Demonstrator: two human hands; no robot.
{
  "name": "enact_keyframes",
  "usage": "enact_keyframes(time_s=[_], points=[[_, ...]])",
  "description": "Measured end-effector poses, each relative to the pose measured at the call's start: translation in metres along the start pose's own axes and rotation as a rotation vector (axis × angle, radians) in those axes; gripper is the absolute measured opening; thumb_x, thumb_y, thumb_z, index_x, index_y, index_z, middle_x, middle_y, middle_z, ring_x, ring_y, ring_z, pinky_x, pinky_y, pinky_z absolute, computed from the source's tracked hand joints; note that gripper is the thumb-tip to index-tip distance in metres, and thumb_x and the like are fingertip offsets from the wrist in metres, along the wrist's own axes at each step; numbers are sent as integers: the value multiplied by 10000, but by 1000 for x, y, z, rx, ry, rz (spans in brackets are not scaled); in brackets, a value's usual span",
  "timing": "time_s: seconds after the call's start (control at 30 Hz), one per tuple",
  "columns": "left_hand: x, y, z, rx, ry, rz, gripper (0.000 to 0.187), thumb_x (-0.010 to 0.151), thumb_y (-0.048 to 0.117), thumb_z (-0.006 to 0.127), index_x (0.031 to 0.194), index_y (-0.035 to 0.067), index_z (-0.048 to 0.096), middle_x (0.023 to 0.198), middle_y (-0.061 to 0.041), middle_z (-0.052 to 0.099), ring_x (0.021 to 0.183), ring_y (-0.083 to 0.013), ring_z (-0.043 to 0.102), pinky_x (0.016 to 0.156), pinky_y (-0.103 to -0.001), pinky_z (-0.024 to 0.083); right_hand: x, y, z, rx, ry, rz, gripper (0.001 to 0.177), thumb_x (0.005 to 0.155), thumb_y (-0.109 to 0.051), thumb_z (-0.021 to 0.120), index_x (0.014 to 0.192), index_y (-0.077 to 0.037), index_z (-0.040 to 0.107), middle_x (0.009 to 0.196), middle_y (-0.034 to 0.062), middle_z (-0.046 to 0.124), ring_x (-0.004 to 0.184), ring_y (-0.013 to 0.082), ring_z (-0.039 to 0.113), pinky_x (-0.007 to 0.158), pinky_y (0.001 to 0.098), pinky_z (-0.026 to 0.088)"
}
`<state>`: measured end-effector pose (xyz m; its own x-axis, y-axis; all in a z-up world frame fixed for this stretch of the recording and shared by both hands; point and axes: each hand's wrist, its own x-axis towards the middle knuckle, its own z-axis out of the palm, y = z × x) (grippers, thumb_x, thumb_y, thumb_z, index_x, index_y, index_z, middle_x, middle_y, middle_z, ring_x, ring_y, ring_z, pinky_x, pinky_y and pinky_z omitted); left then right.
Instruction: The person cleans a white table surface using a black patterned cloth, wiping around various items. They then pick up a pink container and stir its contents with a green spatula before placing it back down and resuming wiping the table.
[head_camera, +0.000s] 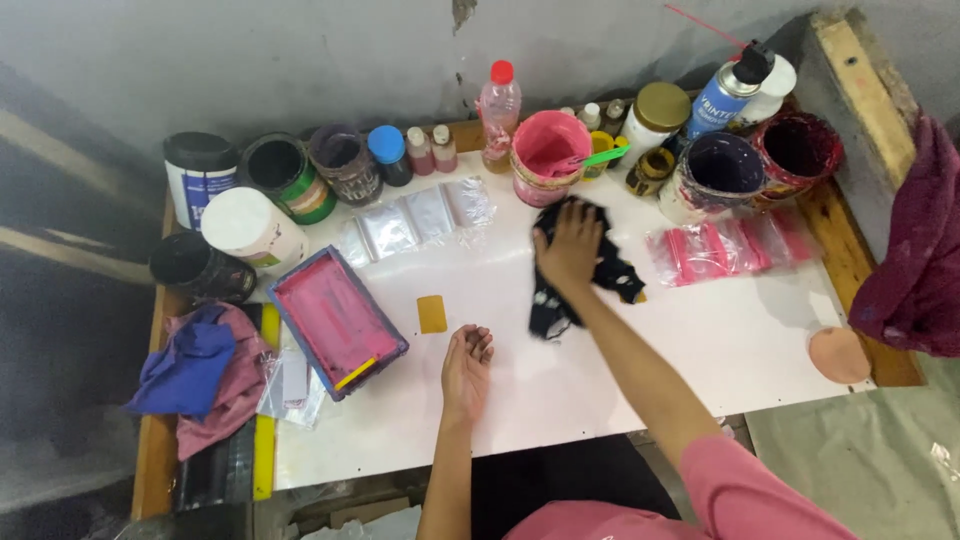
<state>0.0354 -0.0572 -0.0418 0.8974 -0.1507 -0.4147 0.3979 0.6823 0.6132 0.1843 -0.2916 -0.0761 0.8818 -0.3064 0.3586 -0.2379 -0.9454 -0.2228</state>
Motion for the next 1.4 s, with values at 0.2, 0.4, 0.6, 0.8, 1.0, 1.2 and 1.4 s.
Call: enact_keyframes(time_s=[0.2,0.4,0.6,0.8,1.0,1.2,1.4], points=[[8,-8,-14,-13,-14,0,228,1110,308,382,1211,161,524,937,-10,586,885,-94,601,852,-235,523,-118,-42,-70,276,-353,-535,560,1013,-428,464,1542,-242,464,1596,66,437,1476,361,363,1188,548,262],[0,4,-2,4,-24,-4,238,1119,296,372,1206,149,538,874,-8,535,822,-95,559,818,-245,514,-20,36,-26,126,-279,-346,516,981,-407,531,1466,-238,580,1502,81,562,1404,343,501,1135,535,345],[4,-5,-12,-25,-29,23,221,1115,283,387,1185,148,548,848,-9,546,785,-93,549,789,-243,515,-46,-38,-2,129,46,-197,538,987,-379,608,1443,-94,593,1454,206,573,1352,455,504,1112,600,343],[9,-9,-15,-18,-45,36,226,1119,305,384,1143,153,551,804,8,525,741,-90,530,743,-237,493,-69,-44,-47,378,-372,-524,493,983,-272,460,1447,-165,588,1470,121,582,1391,373,498,1121,548,367],[2,-9,-13,-39,-27,58,197,1114,295,419,1137,158,559,822,3,528,752,-89,521,741,-227,477,-20,59,-13,193,-197,-126,503,1072,-282,451,1528,-74,501,1598,168,442,1480,387,377,1202,542,261],[3,-11,-15,-15,-20,53,197,1116,277,412,1127,151,562,815,6,534,738,-93,519,732,-235,479,-126,-30,-86,308,-395,-291,438,983,-228,483,1375,-75,605,1432,194,586,1399,434,463,1148,573,329],[-17,-2,9,180,36,71,150,1106,224,445,1095,120,553,820,4,495,750,-92,517,717,-204,459,-63,24,-56,280,-430,-311,420,997,-241,496,1381,-126,620,1423,139,616,1364,359,529,1154,526,356]])
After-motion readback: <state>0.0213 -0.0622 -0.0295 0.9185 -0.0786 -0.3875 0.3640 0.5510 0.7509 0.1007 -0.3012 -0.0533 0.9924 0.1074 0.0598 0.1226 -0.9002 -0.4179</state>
